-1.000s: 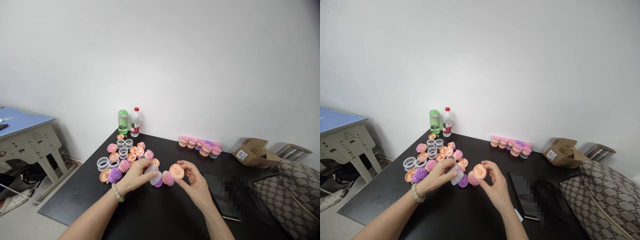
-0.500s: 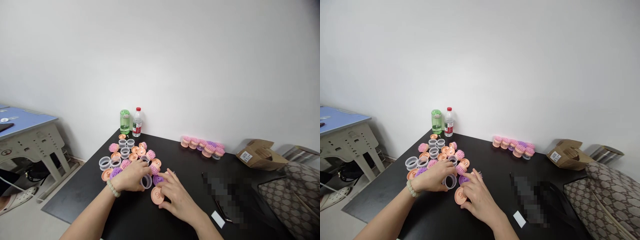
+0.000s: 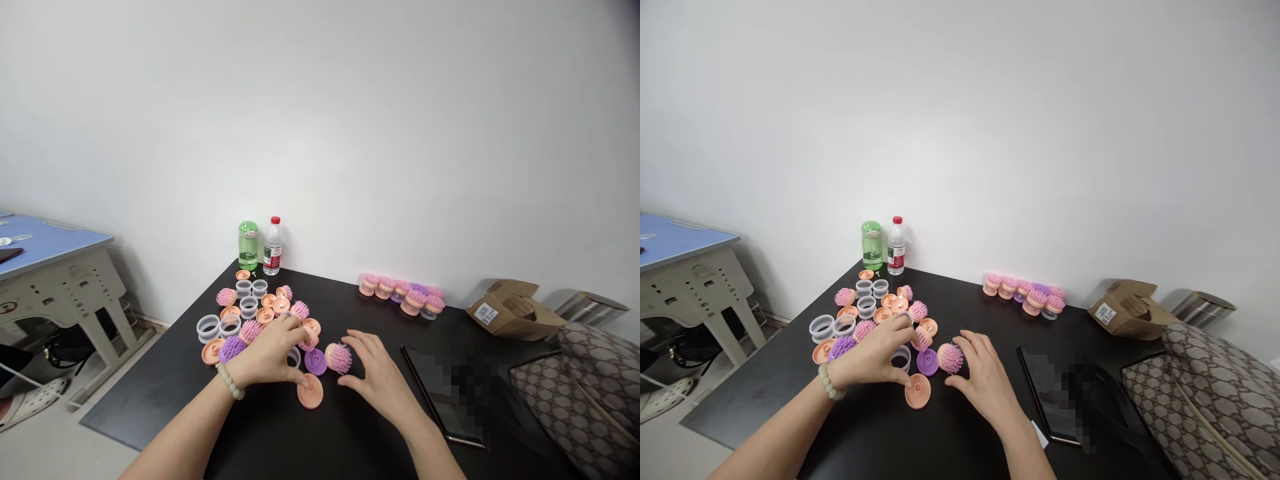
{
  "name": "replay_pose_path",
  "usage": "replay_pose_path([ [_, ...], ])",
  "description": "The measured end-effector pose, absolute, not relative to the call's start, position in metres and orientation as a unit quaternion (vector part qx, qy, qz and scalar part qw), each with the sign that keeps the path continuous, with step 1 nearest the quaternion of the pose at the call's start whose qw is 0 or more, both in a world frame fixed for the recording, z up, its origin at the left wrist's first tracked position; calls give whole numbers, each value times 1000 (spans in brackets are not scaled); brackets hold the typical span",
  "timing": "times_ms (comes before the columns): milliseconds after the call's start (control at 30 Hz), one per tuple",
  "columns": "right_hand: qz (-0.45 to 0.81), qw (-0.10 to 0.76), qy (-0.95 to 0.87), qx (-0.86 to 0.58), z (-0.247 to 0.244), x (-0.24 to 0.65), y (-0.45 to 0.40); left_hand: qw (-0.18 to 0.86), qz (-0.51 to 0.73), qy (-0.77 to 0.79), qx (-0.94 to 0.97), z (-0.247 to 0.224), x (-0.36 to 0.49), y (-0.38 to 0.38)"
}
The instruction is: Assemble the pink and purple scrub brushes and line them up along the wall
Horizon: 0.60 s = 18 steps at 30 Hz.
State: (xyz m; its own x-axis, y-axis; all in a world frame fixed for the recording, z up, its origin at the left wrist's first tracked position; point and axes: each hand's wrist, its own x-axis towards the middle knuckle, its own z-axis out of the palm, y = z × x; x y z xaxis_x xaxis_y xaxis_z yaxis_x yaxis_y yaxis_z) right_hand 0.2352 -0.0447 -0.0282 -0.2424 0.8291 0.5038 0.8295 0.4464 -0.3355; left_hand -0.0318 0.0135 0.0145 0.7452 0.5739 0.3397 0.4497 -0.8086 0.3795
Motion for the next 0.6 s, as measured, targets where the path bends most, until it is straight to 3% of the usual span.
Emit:
replay_pose_path([
  [133, 68, 317, -761, -561, -47, 236, -39, 112, 223, 235, 939, 4, -18, 6],
  [333, 152, 449, -703, -531, -66, 213, -28, 51, 168, 183, 967, -9, -8, 0],
  [433, 190, 474, -690, -513, -68, 209, -26, 14, 153, 219, 964, -7, -9, -1],
  [600, 124, 486, -673, -544, -66, 221, -23, 24, 151, 256, 955, 3, -14, -3],
])
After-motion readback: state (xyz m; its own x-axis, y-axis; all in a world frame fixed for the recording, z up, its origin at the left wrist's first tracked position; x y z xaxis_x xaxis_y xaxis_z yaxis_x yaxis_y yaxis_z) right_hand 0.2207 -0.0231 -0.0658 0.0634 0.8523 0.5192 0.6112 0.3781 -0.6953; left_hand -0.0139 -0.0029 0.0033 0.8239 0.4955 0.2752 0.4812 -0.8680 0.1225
